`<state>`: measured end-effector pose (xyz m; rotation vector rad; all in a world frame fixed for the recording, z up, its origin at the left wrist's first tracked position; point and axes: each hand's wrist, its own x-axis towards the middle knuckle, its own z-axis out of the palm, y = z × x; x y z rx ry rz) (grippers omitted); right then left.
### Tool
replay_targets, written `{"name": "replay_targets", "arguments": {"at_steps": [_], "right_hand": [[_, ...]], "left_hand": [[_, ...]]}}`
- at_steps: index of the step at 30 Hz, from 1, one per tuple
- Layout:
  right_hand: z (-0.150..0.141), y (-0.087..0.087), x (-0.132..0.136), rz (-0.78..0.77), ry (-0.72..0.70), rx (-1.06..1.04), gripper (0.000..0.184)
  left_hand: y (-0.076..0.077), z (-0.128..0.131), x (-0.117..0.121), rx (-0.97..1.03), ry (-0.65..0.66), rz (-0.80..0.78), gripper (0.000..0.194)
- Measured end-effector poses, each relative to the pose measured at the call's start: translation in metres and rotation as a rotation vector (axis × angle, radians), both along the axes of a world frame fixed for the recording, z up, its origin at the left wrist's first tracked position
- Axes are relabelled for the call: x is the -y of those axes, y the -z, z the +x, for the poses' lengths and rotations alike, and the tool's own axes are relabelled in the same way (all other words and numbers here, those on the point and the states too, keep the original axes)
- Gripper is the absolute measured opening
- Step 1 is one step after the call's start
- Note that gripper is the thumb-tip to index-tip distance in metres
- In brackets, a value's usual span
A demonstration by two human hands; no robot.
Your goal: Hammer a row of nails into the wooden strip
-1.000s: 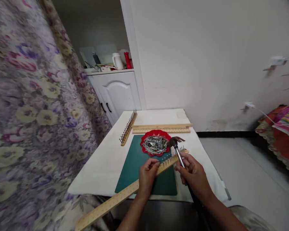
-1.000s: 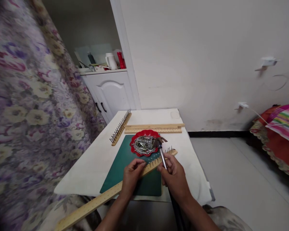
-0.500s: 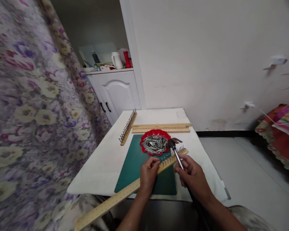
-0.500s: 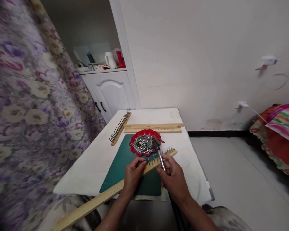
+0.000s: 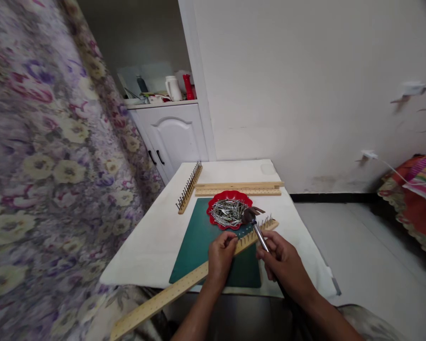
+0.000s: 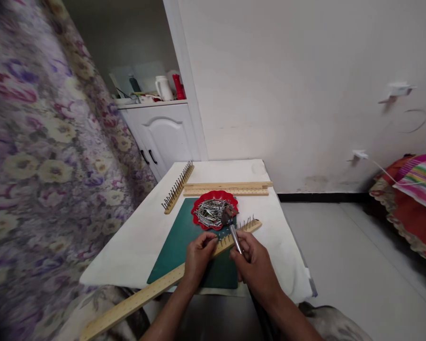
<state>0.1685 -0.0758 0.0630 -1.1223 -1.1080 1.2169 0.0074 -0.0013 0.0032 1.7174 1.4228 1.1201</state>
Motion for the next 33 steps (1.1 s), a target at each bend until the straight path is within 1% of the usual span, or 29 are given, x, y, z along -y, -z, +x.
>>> {"name": "replay_targets", "arguments": {"at_steps": [4, 8, 13, 20, 24, 28, 33], "right_hand": [[-0.003, 0.002, 0.004, -0.024, -0.090, 0.047, 0.029], [-0.005, 0.008, 0.006, -0.030, -0.129, 0.115, 0.030], [-0.005, 0.011, 0.004, -0.027, -0.139, 0.182, 0.032], [-0.007, 0.009, 0.006, -0.009, -0.154, 0.196, 0.035], [-0.007, 0.009, 0.006, -0.012, -0.155, 0.222, 0.035], [-0.006, 0.008, 0.005, -0.011, -0.146, 0.211, 0.036], [-0.006, 0.008, 0.006, -0.012, -0.162, 0.261, 0.034]], "left_hand": [[0.001, 0.000, 0.000, -0.023, 0.010, 0.001, 0.016], [0.005, 0.000, -0.002, -0.006, 0.021, -0.006, 0.015], [0.009, 0.000, -0.002, 0.022, 0.031, -0.023, 0.015], [0.004, 0.001, -0.001, 0.003, 0.009, -0.012, 0.018], [0.004, 0.001, -0.001, 0.007, 0.018, -0.015, 0.018], [0.005, 0.001, -0.001, 0.002, -0.004, -0.016, 0.018], [0.008, 0.000, -0.001, 0.004, 0.019, -0.006, 0.017]]}}
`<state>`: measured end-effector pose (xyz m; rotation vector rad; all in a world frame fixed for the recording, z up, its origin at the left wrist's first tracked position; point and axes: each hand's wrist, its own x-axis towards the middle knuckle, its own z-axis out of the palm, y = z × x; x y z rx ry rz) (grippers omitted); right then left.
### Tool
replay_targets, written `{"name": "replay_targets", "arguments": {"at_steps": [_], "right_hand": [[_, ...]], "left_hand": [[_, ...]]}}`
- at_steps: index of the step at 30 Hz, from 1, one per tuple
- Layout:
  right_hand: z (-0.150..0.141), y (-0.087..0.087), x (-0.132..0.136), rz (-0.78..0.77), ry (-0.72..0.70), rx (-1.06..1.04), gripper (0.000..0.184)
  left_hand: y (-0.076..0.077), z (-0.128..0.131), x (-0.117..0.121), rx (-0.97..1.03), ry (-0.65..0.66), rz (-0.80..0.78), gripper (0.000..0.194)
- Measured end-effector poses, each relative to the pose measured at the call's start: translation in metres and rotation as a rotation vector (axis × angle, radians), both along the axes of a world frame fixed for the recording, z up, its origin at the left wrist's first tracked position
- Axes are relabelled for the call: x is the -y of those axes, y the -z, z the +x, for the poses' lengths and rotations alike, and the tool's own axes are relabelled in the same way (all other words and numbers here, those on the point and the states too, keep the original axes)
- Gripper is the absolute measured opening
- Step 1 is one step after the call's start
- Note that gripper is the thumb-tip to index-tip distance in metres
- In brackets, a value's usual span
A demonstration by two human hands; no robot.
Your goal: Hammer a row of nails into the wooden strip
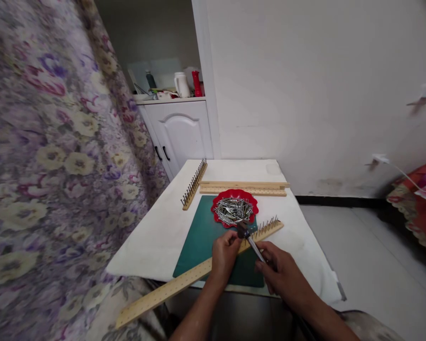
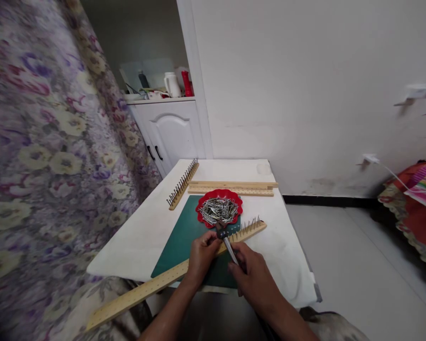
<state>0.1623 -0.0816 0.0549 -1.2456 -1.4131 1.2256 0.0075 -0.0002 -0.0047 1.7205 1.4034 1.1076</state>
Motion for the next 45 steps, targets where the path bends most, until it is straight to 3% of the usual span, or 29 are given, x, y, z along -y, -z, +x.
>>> {"name": "replay_targets", "arguments": {"at_steps": [7, 14, 21, 25, 29, 34, 38, 42, 45], "right_hand": [[0.000, -0.001, 0.001, -0.008, -0.010, 0.007, 0.034], [0.002, -0.004, 0.001, -0.024, 0.048, -0.156, 0.032], [-0.002, -0.006, 0.001, -0.027, 0.057, -0.191, 0.030], [-0.006, -0.006, 0.002, -0.029, 0.035, -0.219, 0.030], [0.001, -0.008, -0.002, 0.002, 0.102, -0.238, 0.031], [0.019, -0.014, -0.010, 0.042, 0.220, -0.264, 0.037], [0.025, -0.015, -0.013, 0.040, 0.245, -0.262, 0.037], [0.022, -0.013, -0.013, 0.024, 0.226, -0.267, 0.036], [0.020, -0.011, -0.014, 0.020, 0.216, -0.274, 0.034]], "left_hand": [[-0.001, 0.000, 0.000, -0.032, -0.008, 0.000, 0.019], [-0.002, -0.001, 0.001, -0.030, -0.005, 0.005, 0.017], [-0.002, -0.002, 0.000, -0.018, 0.020, 0.011, 0.014], [-0.005, -0.004, -0.001, -0.016, 0.050, 0.000, 0.014], [-0.013, -0.012, -0.004, -0.039, 0.045, 0.011, 0.016], [-0.030, -0.020, -0.022, -0.123, 0.023, 0.107, 0.016], [-0.042, -0.017, -0.045, -0.352, 0.076, 0.194, 0.014], [-0.046, -0.008, -0.069, -0.611, 0.108, 0.099, 0.013], [-0.045, -0.004, -0.084, -0.663, 0.111, 0.053, 0.011]]}}
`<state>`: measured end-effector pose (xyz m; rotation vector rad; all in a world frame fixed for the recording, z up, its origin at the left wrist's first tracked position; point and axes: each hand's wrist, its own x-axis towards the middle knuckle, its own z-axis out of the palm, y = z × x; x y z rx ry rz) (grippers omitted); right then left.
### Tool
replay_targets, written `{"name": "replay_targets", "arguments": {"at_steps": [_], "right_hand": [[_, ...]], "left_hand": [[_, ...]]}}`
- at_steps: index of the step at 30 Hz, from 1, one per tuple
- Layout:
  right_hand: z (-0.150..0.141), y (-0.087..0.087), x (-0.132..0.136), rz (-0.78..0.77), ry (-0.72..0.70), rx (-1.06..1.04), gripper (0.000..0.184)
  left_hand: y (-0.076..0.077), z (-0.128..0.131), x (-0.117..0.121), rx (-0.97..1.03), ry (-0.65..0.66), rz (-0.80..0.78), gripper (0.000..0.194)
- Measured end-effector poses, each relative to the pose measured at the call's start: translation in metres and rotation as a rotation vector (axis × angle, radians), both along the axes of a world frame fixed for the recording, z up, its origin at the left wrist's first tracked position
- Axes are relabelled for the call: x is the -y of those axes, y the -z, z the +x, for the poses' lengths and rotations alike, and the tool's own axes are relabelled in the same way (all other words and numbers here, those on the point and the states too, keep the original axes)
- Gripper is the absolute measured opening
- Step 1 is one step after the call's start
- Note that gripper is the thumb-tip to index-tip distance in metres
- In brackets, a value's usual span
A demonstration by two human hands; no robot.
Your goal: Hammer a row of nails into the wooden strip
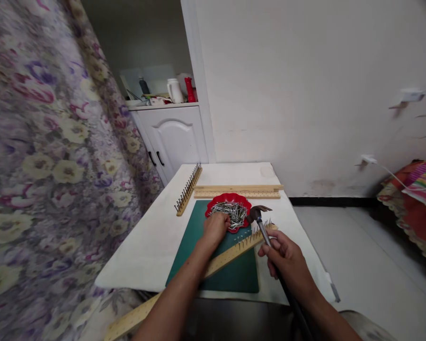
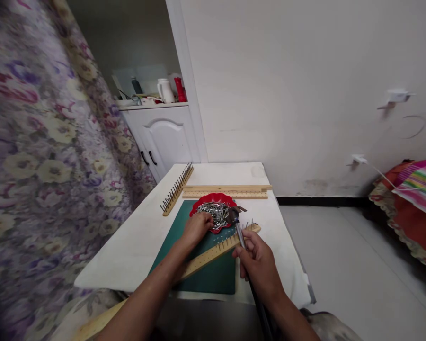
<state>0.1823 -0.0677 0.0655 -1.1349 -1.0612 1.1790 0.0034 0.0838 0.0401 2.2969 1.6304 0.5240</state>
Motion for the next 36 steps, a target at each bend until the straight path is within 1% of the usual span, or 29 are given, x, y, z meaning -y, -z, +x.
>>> {"name": "replay_targets", "arguments": {"at_steps": [3, 6, 14, 17, 22, 25, 28, 31, 34, 36], "right_hand": [[-0.001, 0.002, -0.001, -0.005, -0.012, -0.016, 0.032], [-0.001, 0.003, -0.001, -0.007, -0.020, -0.031, 0.031], [-0.002, 0.003, -0.001, -0.020, -0.017, -0.015, 0.030], [-0.002, 0.002, -0.001, -0.017, -0.021, -0.010, 0.028], [-0.002, 0.002, 0.000, -0.011, -0.018, -0.022, 0.030], [-0.002, 0.005, 0.000, -0.006, -0.019, -0.015, 0.030], [-0.003, 0.006, 0.000, -0.005, -0.015, 0.003, 0.029], [-0.002, 0.005, 0.000, -0.011, -0.007, 0.013, 0.028], [-0.002, 0.002, 0.000, -0.010, 0.000, 0.016, 0.030], [-0.001, 0.001, 0.001, -0.007, 0.001, 0.019, 0.031]], "left_hand": [[0.003, 0.000, -0.010, -0.035, 0.002, -0.030, 0.010], [0.005, -0.001, -0.013, -0.050, 0.023, -0.045, 0.009], [0.002, -0.002, -0.010, -0.033, 0.077, -0.027, 0.009], [0.001, -0.003, -0.005, 0.011, 0.095, 0.008, 0.008], [0.001, -0.008, 0.008, 0.210, 0.118, 0.121, 0.011], [0.005, -0.010, 0.012, 0.327, 0.086, 0.133, 0.010], [0.009, -0.010, 0.012, 0.445, 0.044, 0.095, 0.009], [0.008, -0.009, 0.012, 0.570, 0.014, 0.050, 0.009], [0.005, -0.010, 0.018, 0.753, -0.021, -0.020, 0.012], [0.004, -0.011, 0.025, 0.899, -0.046, -0.095, 0.019]]}}
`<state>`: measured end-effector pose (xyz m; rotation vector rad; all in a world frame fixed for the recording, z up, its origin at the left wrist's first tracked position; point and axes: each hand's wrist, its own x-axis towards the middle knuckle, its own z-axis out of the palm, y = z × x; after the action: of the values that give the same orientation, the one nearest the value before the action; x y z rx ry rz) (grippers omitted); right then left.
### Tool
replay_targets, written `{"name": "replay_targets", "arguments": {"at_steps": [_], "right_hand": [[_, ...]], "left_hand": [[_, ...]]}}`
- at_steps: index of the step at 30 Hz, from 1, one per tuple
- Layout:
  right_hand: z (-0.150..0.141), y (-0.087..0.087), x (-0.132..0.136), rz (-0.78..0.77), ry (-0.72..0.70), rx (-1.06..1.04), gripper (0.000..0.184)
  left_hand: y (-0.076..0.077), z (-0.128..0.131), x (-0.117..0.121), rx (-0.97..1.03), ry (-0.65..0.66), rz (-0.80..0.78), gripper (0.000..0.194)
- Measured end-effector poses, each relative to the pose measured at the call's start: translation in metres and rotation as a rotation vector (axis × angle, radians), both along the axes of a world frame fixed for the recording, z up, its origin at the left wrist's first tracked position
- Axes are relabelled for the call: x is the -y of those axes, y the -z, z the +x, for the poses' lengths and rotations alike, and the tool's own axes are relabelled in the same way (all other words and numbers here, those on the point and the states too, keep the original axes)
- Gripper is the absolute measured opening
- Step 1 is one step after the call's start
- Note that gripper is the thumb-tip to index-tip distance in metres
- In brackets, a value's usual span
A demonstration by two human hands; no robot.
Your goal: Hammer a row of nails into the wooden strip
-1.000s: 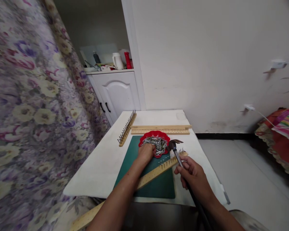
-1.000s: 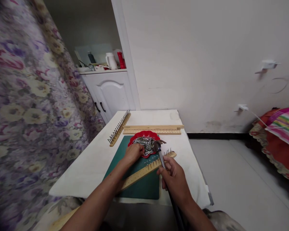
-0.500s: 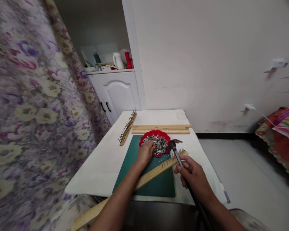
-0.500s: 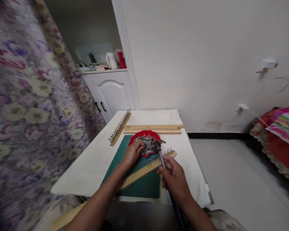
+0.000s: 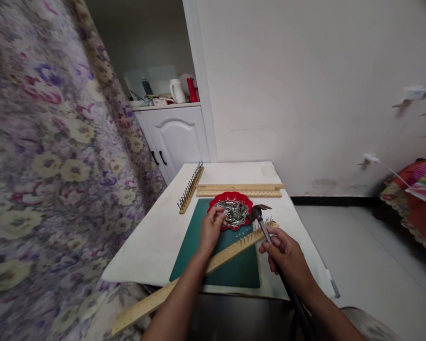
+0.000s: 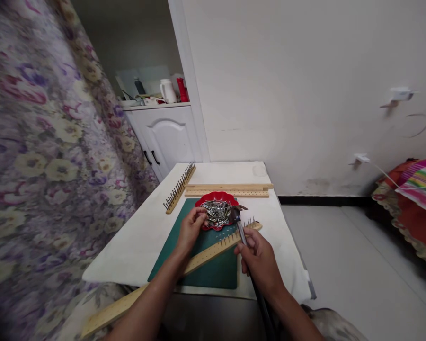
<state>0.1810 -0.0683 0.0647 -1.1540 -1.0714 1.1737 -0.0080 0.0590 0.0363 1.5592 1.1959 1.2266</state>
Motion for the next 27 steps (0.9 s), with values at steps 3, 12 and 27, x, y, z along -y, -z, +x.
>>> {"name": "replay_targets", "arguments": {"at_steps": [3, 12, 27], "right_hand": [[0.000, 0.000, 0.001, -0.001, -0.004, 0.003, 0.032], [0.000, 0.005, 0.002, 0.005, -0.023, 0.018, 0.028], [-0.003, 0.003, 0.006, -0.006, -0.043, 0.037, 0.026]], "left_hand": [[0.002, -0.003, 0.016, 0.181, -0.008, -0.084, 0.023], [0.027, -0.001, 0.063, 0.159, 0.008, -0.200, 0.021], [0.031, 0.009, 0.074, -0.265, -0.031, 0.029, 0.018]]}}
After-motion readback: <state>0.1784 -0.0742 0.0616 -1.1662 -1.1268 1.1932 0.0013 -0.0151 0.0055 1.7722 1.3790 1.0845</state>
